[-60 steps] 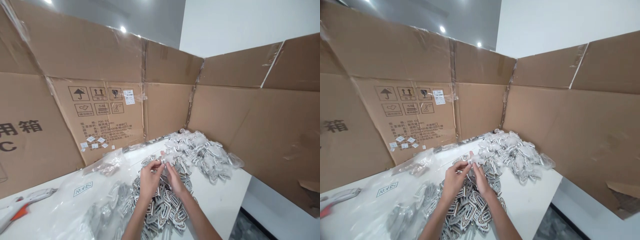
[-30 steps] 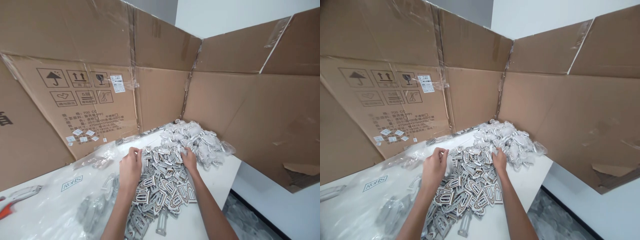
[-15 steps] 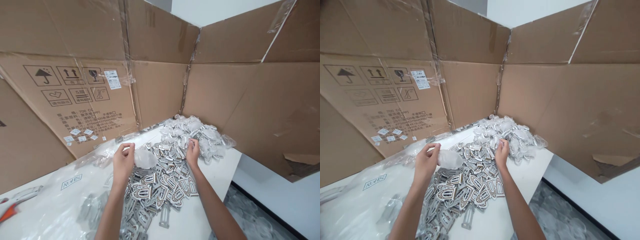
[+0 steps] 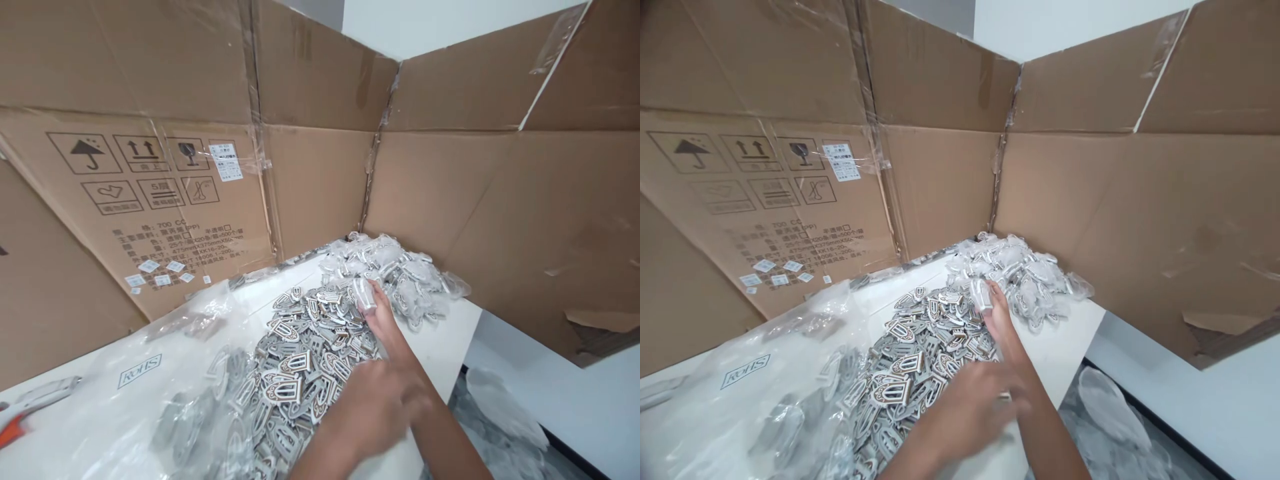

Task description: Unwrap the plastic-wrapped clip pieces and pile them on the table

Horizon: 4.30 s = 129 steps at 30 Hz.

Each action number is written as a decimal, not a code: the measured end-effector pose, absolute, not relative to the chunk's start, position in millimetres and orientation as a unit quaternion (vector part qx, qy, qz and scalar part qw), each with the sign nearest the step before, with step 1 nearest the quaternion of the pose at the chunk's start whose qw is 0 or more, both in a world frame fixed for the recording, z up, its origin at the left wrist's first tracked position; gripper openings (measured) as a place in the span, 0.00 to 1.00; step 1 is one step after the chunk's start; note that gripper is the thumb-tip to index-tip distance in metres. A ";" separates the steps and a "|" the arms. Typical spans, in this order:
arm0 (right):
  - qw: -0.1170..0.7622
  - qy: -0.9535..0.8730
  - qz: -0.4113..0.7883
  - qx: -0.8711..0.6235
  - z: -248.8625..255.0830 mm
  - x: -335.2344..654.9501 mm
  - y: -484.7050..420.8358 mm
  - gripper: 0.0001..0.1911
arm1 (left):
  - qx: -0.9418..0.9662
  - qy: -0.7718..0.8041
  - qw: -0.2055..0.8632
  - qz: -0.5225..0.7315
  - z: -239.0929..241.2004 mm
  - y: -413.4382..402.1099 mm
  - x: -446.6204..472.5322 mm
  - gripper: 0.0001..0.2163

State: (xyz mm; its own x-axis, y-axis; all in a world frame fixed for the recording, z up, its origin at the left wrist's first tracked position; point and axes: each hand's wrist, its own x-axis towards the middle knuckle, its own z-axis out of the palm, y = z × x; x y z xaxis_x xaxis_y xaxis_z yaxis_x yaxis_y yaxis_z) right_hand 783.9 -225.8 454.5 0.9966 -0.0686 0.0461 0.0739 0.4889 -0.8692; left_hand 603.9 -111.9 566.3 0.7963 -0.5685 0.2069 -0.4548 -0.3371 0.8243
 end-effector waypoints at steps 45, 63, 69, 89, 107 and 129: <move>0.305 0.166 -0.400 -0.848 416.5 800.2 -274.2 0.25 | 0.914 0.056 0.184 0.358 566.8 9.7 656.3 0.11; 0.702 -0.091 -0.196 -0.678 458.9 754.1 -191.6 0.26 | 0.839 -0.196 0.497 0.102 553.8 -146.3 589.0 0.06; 0.770 -0.084 -0.125 -0.620 467.8 737.3 -178.8 0.24 | 0.868 -0.153 0.460 0.109 566.0 -106.0 609.2 0.11; 0.805 -0.198 0.033 -0.559 469.3 723.5 -159.7 0.18 | 0.848 -0.044 0.505 0.154 564.1 17.1 662.2 0.11; 0.200 0.181 -0.302 -0.914 400.2 801.9 -272.7 0.31 | 0.910 -0.006 0.391 0.133 577.9 18.6 654.7 0.12; 0.311 0.079 -0.462 -0.827 429.7 792.6 -263.7 0.22 | 0.954 -0.003 0.291 0.067 549.5 50.7 658.1 0.06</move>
State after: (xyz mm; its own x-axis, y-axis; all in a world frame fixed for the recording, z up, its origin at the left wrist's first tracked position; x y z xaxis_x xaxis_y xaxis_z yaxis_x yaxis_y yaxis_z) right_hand 792.6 -263.7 429.7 0.5612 -0.4185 0.7140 0.1561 -0.7937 -0.5879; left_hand 658.1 50.7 549.5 0.9909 0.0343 0.1300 -0.0441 -0.8303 0.5555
